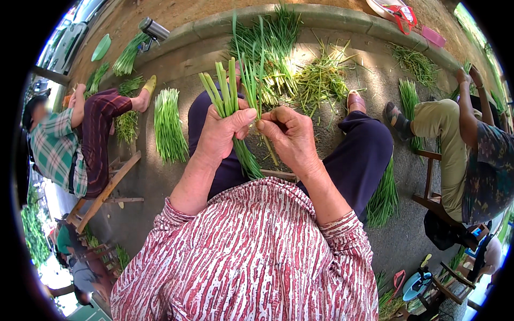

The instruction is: The person holds a bunch of green onion stalks by hand and peels off the dry or discolored outer layers from individual stalks, discarding the scraps onto the ground.

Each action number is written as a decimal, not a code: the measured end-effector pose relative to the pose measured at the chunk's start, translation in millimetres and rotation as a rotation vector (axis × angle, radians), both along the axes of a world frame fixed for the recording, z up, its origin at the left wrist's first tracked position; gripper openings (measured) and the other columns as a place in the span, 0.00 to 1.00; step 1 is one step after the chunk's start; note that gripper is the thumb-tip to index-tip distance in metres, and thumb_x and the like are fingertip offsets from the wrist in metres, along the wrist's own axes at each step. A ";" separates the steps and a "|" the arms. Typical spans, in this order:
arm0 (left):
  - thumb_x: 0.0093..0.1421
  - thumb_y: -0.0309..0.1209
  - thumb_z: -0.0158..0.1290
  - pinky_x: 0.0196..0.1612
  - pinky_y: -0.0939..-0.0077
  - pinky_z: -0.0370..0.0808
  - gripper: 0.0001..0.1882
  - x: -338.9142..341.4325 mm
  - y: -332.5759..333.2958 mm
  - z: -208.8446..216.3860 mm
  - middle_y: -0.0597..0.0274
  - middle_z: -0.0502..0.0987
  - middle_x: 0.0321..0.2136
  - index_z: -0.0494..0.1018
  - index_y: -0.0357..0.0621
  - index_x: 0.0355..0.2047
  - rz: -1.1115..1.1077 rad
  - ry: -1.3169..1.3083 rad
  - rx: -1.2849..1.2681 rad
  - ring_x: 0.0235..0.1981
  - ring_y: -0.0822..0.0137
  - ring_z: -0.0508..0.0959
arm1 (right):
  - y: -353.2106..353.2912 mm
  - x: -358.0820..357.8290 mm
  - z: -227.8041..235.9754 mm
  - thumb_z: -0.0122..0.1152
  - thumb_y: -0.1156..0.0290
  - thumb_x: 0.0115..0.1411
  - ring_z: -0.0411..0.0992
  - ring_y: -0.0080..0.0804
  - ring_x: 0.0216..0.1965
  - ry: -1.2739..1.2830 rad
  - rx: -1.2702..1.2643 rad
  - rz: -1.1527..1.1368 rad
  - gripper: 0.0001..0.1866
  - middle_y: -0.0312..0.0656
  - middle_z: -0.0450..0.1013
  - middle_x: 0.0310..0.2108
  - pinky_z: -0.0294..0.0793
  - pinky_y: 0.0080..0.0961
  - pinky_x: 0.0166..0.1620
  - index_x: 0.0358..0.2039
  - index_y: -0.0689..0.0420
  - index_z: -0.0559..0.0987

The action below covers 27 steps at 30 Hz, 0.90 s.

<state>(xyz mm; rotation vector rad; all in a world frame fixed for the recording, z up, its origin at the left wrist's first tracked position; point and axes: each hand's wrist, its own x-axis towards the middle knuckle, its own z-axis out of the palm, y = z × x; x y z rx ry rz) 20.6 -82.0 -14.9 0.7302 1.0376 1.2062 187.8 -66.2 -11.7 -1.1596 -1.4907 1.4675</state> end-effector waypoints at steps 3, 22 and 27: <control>0.55 0.30 0.60 0.16 0.87 0.62 0.07 -0.5 -1.0 0.3 0.72 0.71 0.17 0.74 0.41 0.29 -0.025 -0.002 -0.001 0.14 0.82 0.65 | 2.0 2.3 -3.9 0.62 0.76 0.55 0.65 0.14 0.26 0.095 -0.081 0.024 0.07 0.35 0.72 0.24 0.66 0.15 0.28 0.26 0.67 0.74; 0.53 0.26 0.60 0.17 0.88 0.63 0.07 -0.8 -0.6 -2.1 0.71 0.70 0.18 0.73 0.40 0.28 -0.045 -0.109 -0.053 0.14 0.81 0.67 | 8.2 8.6 -9.5 0.52 0.73 0.62 0.57 0.18 0.22 0.569 -0.184 -0.054 0.15 0.34 0.64 0.24 0.58 0.17 0.25 0.20 0.54 0.61; 0.51 0.24 0.60 0.17 0.86 0.64 0.07 -5.1 -0.2 -3.4 0.62 0.76 0.25 0.73 0.41 0.28 -0.045 -0.106 -0.071 0.15 0.80 0.67 | 19.9 23.2 -6.9 0.52 0.72 0.62 0.58 0.19 0.20 0.654 -0.261 -0.132 0.11 0.35 0.65 0.22 0.57 0.15 0.24 0.22 0.57 0.68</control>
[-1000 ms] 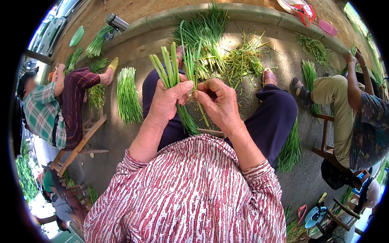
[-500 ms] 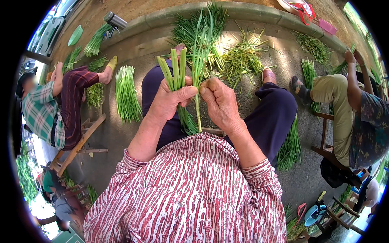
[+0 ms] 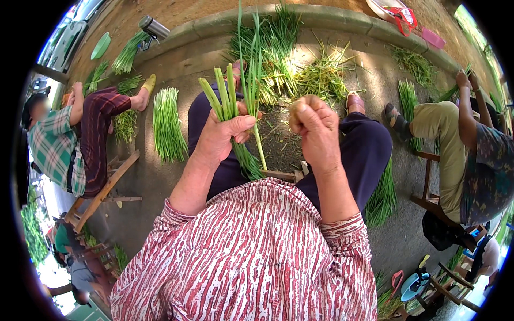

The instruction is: The person holds a bunch of green onion stalks by hand and peels off the dry or discolored outer layers from individual stalks, discarding the scraps onto the ground.

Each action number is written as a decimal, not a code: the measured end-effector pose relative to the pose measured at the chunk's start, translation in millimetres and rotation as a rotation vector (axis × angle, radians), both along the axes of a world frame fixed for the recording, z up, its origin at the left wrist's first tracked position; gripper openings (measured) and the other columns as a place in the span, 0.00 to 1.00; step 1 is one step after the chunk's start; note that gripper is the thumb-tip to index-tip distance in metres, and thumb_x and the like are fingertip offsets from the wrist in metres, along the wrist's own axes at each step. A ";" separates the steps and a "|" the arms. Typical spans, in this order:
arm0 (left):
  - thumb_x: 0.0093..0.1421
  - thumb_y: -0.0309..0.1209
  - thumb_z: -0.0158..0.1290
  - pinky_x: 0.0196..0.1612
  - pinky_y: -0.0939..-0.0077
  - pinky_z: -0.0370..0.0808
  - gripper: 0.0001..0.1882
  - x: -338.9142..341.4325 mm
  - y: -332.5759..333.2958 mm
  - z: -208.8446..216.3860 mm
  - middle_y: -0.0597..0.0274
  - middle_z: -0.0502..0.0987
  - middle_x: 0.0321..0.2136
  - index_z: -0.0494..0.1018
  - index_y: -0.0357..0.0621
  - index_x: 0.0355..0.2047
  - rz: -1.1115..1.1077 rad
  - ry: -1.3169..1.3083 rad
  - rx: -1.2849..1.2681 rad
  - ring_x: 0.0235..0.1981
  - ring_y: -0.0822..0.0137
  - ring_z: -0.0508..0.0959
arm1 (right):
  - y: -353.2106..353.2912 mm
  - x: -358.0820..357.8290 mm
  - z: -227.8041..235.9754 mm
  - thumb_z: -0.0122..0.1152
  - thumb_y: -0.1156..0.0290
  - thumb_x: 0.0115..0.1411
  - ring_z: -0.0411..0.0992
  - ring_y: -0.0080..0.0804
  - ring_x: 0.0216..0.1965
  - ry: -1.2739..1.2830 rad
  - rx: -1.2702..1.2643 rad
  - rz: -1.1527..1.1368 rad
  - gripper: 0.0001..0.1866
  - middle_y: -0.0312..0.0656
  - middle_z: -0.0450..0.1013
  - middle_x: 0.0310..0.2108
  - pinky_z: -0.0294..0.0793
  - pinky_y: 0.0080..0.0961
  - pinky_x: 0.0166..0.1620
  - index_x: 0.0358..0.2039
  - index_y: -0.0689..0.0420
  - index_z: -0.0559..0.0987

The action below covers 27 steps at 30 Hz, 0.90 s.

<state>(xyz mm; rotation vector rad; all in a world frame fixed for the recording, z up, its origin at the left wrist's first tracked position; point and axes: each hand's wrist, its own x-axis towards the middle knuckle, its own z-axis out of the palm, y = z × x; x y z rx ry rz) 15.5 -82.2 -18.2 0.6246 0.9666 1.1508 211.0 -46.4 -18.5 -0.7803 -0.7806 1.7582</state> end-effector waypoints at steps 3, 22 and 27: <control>0.51 0.27 0.60 0.17 0.86 0.62 0.07 -0.4 -0.4 -1.4 0.65 0.75 0.21 0.75 0.38 0.29 0.018 0.005 0.029 0.14 0.81 0.66 | 14.1 18.3 -2.4 0.52 0.72 0.62 0.62 0.19 0.21 0.070 0.007 -0.096 0.06 0.37 0.70 0.25 0.63 0.15 0.26 0.30 0.59 0.74; 0.52 0.27 0.59 0.17 0.87 0.63 0.07 -1.8 -1.9 -1.7 0.60 0.77 0.27 0.73 0.39 0.28 0.056 -0.012 -0.022 0.14 0.80 0.66 | 80.4 30.2 -93.6 0.62 0.63 0.50 0.75 0.37 0.33 -1.288 0.109 0.181 0.20 0.43 0.77 0.33 0.72 0.29 0.41 0.42 0.61 0.78; 0.53 0.28 0.60 0.17 0.88 0.62 0.07 -3.0 -2.7 -4.2 0.67 0.74 0.21 0.74 0.39 0.28 0.021 0.045 -0.004 0.14 0.81 0.65 | 54.5 -4.2 -25.5 0.64 0.67 0.54 0.70 0.18 0.34 -0.481 0.064 0.240 0.17 0.33 0.75 0.31 0.69 0.18 0.40 0.39 0.65 0.78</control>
